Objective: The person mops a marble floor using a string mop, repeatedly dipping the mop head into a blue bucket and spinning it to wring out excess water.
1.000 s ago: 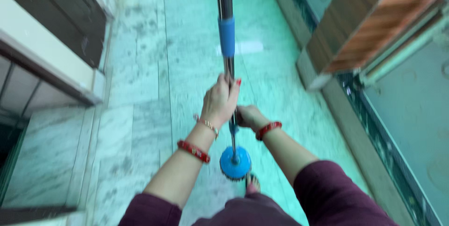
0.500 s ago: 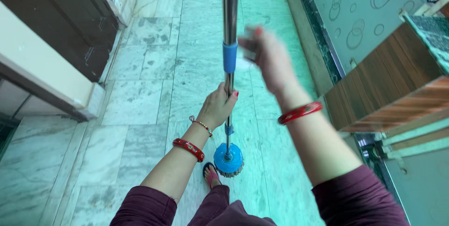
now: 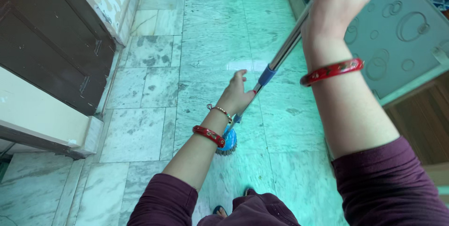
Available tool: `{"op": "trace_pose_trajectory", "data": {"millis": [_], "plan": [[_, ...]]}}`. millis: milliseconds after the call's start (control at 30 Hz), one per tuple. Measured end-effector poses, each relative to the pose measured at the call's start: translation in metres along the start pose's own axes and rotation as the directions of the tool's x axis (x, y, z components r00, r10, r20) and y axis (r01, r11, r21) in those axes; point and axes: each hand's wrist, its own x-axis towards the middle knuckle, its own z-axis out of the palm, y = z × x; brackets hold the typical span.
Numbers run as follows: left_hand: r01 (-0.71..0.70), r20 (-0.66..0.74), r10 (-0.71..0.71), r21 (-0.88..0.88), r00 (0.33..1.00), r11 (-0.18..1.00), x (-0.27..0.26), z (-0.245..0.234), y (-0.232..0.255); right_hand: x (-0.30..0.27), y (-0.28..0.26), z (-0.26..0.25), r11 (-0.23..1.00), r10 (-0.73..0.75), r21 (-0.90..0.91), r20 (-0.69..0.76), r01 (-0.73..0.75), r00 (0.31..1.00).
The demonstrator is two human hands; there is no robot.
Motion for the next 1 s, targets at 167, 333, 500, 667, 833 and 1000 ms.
{"op": "trace_pose_trajectory", "data": {"millis": [167,333,500,667,833,1000], "plan": [[0.475,0.108,-0.488,-0.482,0.866,0.736,0.058,-0.039,-0.033,-0.043,0.101,-0.007,0.983,0.133,-0.098,-0.175,-0.152,0.975],[0.564,0.238,-0.534,-0.556,0.811,0.610,0.119,-0.030,-0.078,-0.127,0.235,-0.034,0.714,0.609,-0.289,-0.191,-0.637,0.770],[0.689,0.406,-0.594,-0.613,0.694,0.387,0.185,-0.004,-0.118,-0.130,0.331,-0.040,0.700,0.714,-0.138,0.120,-0.701,0.689],[0.536,0.571,-0.469,-0.815,0.674,-0.222,0.239,0.009,-0.132,-0.105,0.357,-0.006,0.649,0.757,-0.163,0.231,-0.743,0.611],[0.310,0.427,-0.484,-0.900,0.764,-0.306,0.271,0.020,-0.157,-0.071,0.332,0.018,0.402,0.882,-0.210,0.352,-0.891,0.315],[0.195,0.341,-0.382,-0.908,0.859,-0.372,0.321,0.039,-0.213,-0.032,0.335,0.021,0.499,0.821,-0.079,0.363,-0.863,0.442]]}}
